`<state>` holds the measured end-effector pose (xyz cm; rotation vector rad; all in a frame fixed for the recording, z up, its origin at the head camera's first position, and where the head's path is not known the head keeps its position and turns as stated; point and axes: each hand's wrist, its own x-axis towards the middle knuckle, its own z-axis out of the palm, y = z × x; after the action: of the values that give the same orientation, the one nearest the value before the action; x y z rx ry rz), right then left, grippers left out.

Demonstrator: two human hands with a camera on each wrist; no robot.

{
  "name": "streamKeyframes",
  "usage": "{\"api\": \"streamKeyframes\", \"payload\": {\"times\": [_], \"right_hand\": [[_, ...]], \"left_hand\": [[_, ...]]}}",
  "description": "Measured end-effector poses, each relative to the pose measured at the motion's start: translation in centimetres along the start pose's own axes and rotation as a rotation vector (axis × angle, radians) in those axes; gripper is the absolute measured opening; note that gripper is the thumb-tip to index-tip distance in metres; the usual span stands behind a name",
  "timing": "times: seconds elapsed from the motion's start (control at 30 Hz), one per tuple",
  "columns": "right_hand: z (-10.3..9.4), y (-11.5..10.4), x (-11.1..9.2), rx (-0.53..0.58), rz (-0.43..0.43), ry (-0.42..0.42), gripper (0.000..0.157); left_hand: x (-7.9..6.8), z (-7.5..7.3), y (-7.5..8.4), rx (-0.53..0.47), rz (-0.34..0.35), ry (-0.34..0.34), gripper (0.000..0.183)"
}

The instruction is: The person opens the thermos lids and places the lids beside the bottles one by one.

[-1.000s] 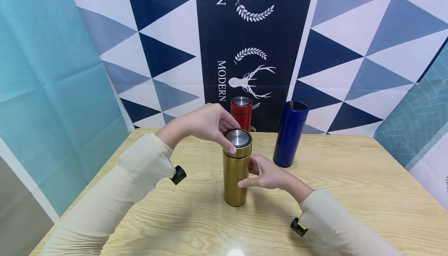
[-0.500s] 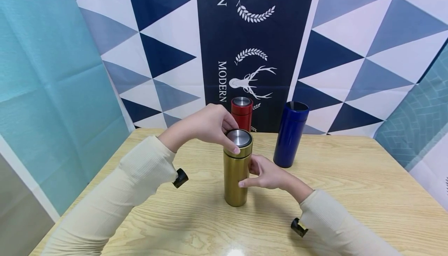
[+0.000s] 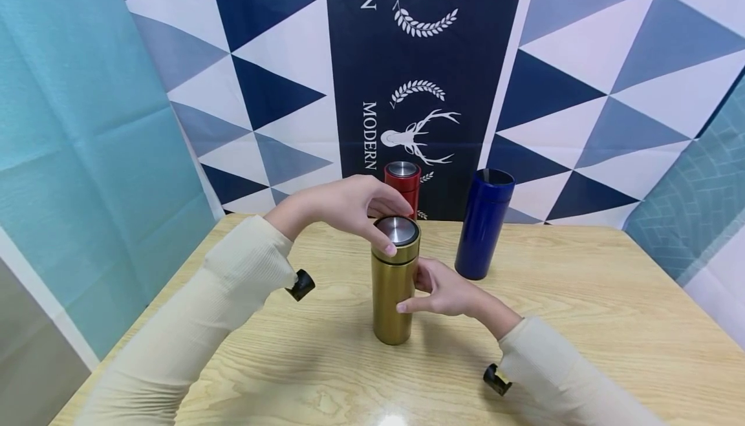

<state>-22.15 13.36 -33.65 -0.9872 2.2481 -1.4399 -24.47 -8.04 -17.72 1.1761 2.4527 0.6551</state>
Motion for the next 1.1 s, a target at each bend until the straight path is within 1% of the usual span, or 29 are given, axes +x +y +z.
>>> {"api": "streamKeyframes", "payload": {"times": [0.1, 0.2, 0.3, 0.47, 0.6, 0.83, 1.0, 1.1], "right_hand": [[0.0, 0.1, -0.1, 0.003, -0.004, 0.004, 0.064], [0.2, 0.0, -0.1, 0.007, -0.006, -0.001, 0.064], [0.3, -0.1, -0.1, 0.007, -0.008, -0.003, 0.065], [0.3, -0.1, -0.1, 0.007, -0.018, -0.001, 0.064], [0.1, -0.2, -0.1, 0.003, -0.010, 0.001, 0.065], [0.2, -0.2, -0.1, 0.000, -0.004, -0.002, 0.066], [0.2, -0.3, -0.1, 0.003, -0.002, -0.003, 0.066], [0.2, -0.4, -0.1, 0.003, -0.005, -0.001, 0.066]], "left_hand": [[0.4, -0.1, -0.2, -0.049, 0.043, -0.038, 0.059], [0.5, -0.2, -0.4, -0.078, 0.036, -0.053, 0.056], [0.5, -0.2, -0.4, -0.084, 0.019, -0.056, 0.054], [0.5, -0.3, 0.1, -0.024, 0.011, -0.033, 0.052], [0.5, -0.2, 0.5, 0.032, -0.007, -0.014, 0.052], [0.2, 0.1, 0.9, 0.085, -0.049, 0.031, 0.051], [0.1, 0.3, 1.2, 0.125, -0.077, 0.068, 0.054], [0.0, 0.4, 1.5, 0.152, -0.082, 0.087, 0.055]]}}
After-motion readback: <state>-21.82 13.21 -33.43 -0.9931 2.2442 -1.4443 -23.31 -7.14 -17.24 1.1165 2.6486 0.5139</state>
